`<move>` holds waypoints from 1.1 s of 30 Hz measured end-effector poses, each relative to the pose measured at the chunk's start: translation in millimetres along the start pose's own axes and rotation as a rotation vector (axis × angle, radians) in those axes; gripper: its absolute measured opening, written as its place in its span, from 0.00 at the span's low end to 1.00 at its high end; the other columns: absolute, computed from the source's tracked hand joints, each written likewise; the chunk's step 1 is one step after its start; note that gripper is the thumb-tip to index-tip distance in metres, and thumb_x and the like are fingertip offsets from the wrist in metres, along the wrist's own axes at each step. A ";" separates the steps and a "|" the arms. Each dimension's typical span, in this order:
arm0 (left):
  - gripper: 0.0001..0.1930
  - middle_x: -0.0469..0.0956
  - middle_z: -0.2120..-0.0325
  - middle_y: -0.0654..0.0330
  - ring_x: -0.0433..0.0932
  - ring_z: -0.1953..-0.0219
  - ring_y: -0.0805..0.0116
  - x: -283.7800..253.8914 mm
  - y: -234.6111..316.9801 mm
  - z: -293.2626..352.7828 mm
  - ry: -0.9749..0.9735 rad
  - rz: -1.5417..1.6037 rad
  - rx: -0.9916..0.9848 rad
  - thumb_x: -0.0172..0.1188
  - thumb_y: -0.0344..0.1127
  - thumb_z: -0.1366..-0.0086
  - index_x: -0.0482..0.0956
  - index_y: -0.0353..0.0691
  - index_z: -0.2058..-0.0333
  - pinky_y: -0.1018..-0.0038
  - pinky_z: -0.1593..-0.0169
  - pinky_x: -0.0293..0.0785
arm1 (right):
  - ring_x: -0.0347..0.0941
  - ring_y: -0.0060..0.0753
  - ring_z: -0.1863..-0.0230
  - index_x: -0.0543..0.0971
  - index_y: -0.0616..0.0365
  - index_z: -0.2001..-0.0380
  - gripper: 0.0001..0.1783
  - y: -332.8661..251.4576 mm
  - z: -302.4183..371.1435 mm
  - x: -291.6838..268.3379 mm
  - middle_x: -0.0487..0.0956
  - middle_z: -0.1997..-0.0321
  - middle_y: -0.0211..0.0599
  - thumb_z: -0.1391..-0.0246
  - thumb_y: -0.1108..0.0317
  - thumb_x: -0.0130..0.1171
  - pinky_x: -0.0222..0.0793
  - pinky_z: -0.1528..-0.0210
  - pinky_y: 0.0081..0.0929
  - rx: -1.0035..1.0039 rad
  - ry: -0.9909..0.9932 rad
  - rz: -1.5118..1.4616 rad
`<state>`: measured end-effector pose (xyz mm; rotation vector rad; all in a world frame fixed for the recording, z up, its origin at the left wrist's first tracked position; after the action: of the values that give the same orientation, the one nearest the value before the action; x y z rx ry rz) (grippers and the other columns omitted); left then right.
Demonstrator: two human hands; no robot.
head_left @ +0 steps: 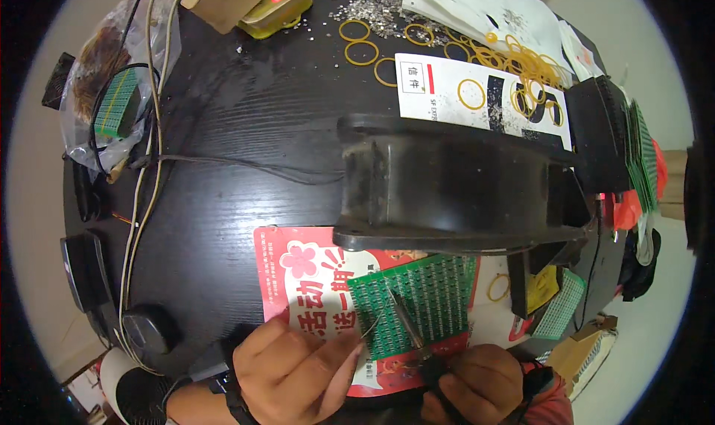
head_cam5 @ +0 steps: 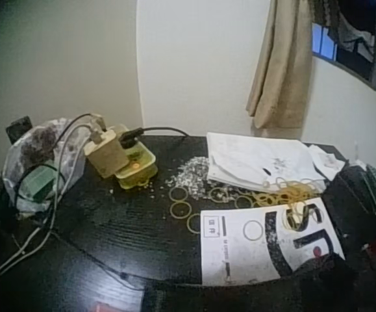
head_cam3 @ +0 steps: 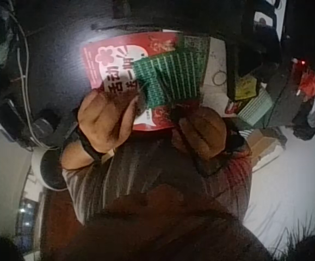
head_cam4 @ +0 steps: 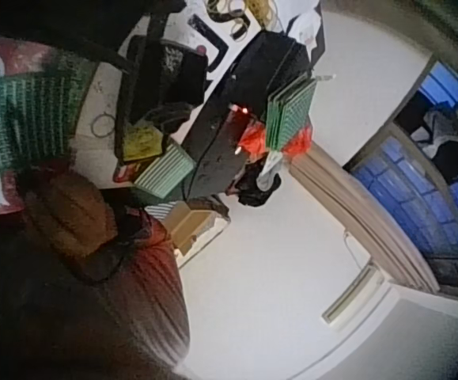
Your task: Soldering components onto a green printed circuit board using a soldering iron and flux.
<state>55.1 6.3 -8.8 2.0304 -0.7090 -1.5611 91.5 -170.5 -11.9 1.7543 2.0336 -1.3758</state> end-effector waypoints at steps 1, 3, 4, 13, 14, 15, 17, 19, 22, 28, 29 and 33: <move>0.10 0.79 0.76 0.59 0.69 0.83 0.67 0.6 -0.1 0.8 -0.005 0.003 -0.006 0.66 0.23 0.59 0.82 0.34 0.72 0.72 0.78 0.62 | 0.72 0.40 0.77 0.78 0.68 0.69 0.11 0.0 0.1 0.3 0.74 0.73 0.44 0.53 0.70 0.63 0.73 0.78 0.33 -0.001 0.002 -0.005; 0.11 0.79 0.76 0.59 0.70 0.82 0.67 3.8 -0.4 1.3 0.035 0.001 0.027 0.66 0.23 0.59 0.82 0.34 0.72 0.72 0.77 0.63 | 0.72 0.40 0.78 0.78 0.68 0.69 0.11 0.1 -0.3 0.5 0.74 0.73 0.44 0.53 0.69 0.63 0.73 0.78 0.33 0.000 0.005 -0.015; 0.11 0.79 0.76 0.59 0.70 0.82 0.67 4.5 -0.5 1.3 0.054 0.000 0.043 0.66 0.23 0.59 0.82 0.34 0.72 0.72 0.77 0.64 | 0.72 0.40 0.78 0.78 0.68 0.69 0.11 0.1 -1.0 0.2 0.75 0.72 0.45 0.53 0.69 0.62 0.73 0.78 0.33 0.002 0.006 -0.020; 0.13 0.79 0.76 0.59 0.73 0.80 0.65 7.2 -0.1 2.9 0.017 0.004 0.014 0.66 0.24 0.57 0.82 0.33 0.68 0.71 0.75 0.68 | 0.74 0.41 0.72 0.79 0.66 0.68 0.12 -4.3 4.6 0.4 0.76 0.68 0.45 0.52 0.67 0.63 0.75 0.73 0.35 0.040 -0.008 0.010; 0.13 0.79 0.76 0.59 0.73 0.80 0.65 7.0 0.0 2.5 0.026 -0.004 0.013 0.65 0.24 0.57 0.82 0.34 0.68 0.71 0.74 0.69 | 0.74 0.42 0.72 0.79 0.66 0.68 0.12 -4.3 5.2 0.8 0.76 0.67 0.45 0.52 0.67 0.63 0.75 0.72 0.35 0.050 -0.001 0.009; 0.13 0.79 0.76 0.59 0.73 0.80 0.65 6.7 0.2 1.3 0.036 -0.012 0.015 0.65 0.25 0.57 0.82 0.34 0.68 0.71 0.74 0.69 | 0.74 0.42 0.72 0.79 0.66 0.68 0.12 -4.8 4.5 0.4 0.76 0.68 0.45 0.52 0.67 0.63 0.75 0.73 0.35 0.052 -0.005 0.022; 0.14 0.79 0.76 0.58 0.73 0.80 0.64 6.7 0.4 0.1 0.031 -0.010 0.021 0.65 0.25 0.57 0.82 0.33 0.67 0.71 0.74 0.70 | 0.74 0.42 0.72 0.79 0.66 0.68 0.12 -6.1 2.8 -0.9 0.76 0.68 0.46 0.52 0.66 0.63 0.75 0.73 0.35 0.057 -0.012 0.048; 0.14 0.79 0.76 0.58 0.73 0.80 0.64 7.7 -0.3 0.7 -0.001 0.005 0.027 0.64 0.25 0.57 0.82 0.33 0.67 0.71 0.74 0.70 | 0.74 0.42 0.72 0.79 0.65 0.68 0.12 -5.1 6.4 -0.5 0.75 0.68 0.46 0.52 0.66 0.63 0.75 0.73 0.35 0.034 -0.007 0.030; 0.15 0.79 0.76 0.57 0.73 0.80 0.63 7.4 -2.2 2.1 -0.059 0.011 -0.009 0.63 0.26 0.58 0.82 0.33 0.66 0.70 0.74 0.69 | 0.74 0.42 0.71 0.79 0.65 0.69 0.12 -3.7 7.6 1.3 0.75 0.69 0.45 0.53 0.66 0.64 0.75 0.73 0.35 0.027 0.009 0.038; 0.12 0.78 0.77 0.55 0.73 0.80 0.61 3.5 -2.5 3.9 0.062 0.070 -0.042 0.64 0.22 0.58 0.81 0.33 0.70 0.69 0.76 0.68 | 0.74 0.43 0.69 0.79 0.64 0.68 0.12 -7.0 8.4 -1.5 0.76 0.68 0.44 0.53 0.66 0.64 0.77 0.71 0.35 0.045 -0.016 0.041; 0.12 0.78 0.78 0.55 0.73 0.81 0.61 4.1 -3.4 3.6 0.056 0.075 -0.055 0.64 0.21 0.58 0.81 0.33 0.70 0.70 0.77 0.67 | 0.75 0.43 0.68 0.79 0.63 0.68 0.12 -7.1 8.9 -1.4 0.76 0.68 0.44 0.53 0.66 0.64 0.77 0.70 0.35 0.044 -0.017 0.049; 0.10 0.77 0.80 0.54 0.72 0.82 0.61 3.0 -4.6 0.1 0.072 0.032 -0.074 0.65 0.20 0.58 0.80 0.32 0.72 0.71 0.78 0.66 | 0.75 0.44 0.66 0.79 0.62 0.68 0.12 -6.6 7.6 -1.2 0.76 0.67 0.43 0.53 0.65 0.64 0.77 0.68 0.36 0.054 -0.005 0.068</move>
<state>56.2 7.8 -13.9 2.0001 -0.6440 -1.4670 82.9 -176.0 -12.0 1.8213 1.9331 -1.4267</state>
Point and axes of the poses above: each hand's wrist, its own z-axis away from the middle knuckle, its own x-axis out of the palm, y = z × x, the point moved 6 cm from there along -z, towards the middle knuckle
